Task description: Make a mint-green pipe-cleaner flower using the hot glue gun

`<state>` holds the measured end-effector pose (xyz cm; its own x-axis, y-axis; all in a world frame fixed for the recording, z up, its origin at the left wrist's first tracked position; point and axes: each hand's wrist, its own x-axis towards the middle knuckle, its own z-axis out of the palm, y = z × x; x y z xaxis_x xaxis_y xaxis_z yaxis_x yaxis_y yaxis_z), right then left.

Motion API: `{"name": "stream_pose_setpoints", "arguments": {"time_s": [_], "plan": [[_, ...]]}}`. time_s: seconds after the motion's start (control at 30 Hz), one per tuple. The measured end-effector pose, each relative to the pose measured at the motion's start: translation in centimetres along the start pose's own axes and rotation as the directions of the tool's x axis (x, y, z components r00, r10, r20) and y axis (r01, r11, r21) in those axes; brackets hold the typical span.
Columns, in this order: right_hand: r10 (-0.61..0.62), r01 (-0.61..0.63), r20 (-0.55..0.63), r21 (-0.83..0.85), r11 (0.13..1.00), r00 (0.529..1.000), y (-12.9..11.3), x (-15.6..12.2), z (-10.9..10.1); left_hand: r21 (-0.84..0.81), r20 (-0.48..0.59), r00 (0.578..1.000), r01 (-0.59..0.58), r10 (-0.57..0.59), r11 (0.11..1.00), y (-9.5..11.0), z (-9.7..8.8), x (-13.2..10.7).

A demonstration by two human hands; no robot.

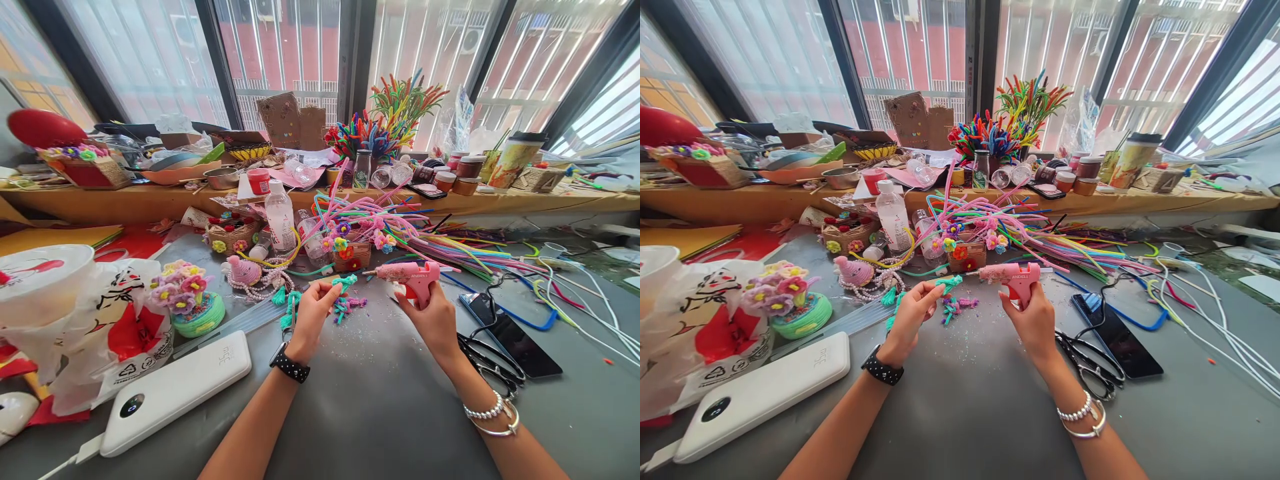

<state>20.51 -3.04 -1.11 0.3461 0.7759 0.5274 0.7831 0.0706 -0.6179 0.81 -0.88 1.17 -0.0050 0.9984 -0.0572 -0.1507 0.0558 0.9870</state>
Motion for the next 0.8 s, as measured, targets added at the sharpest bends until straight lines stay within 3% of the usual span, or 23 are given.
{"name": "stream_pose_setpoints", "arguments": {"time_s": [0.27,0.8], "plan": [[-0.118,0.118,-0.008,-0.019,0.993,0.993,0.28,-0.45,0.52,-0.011,0.007,1.000,0.021,-0.021,1.000,0.02,0.01,0.05],[-0.168,0.167,-0.004,-0.032,0.985,0.986,0.45,-0.61,0.58,-0.021,0.029,0.999,0.028,-0.028,0.999,-0.34,-0.14,0.33]]}}
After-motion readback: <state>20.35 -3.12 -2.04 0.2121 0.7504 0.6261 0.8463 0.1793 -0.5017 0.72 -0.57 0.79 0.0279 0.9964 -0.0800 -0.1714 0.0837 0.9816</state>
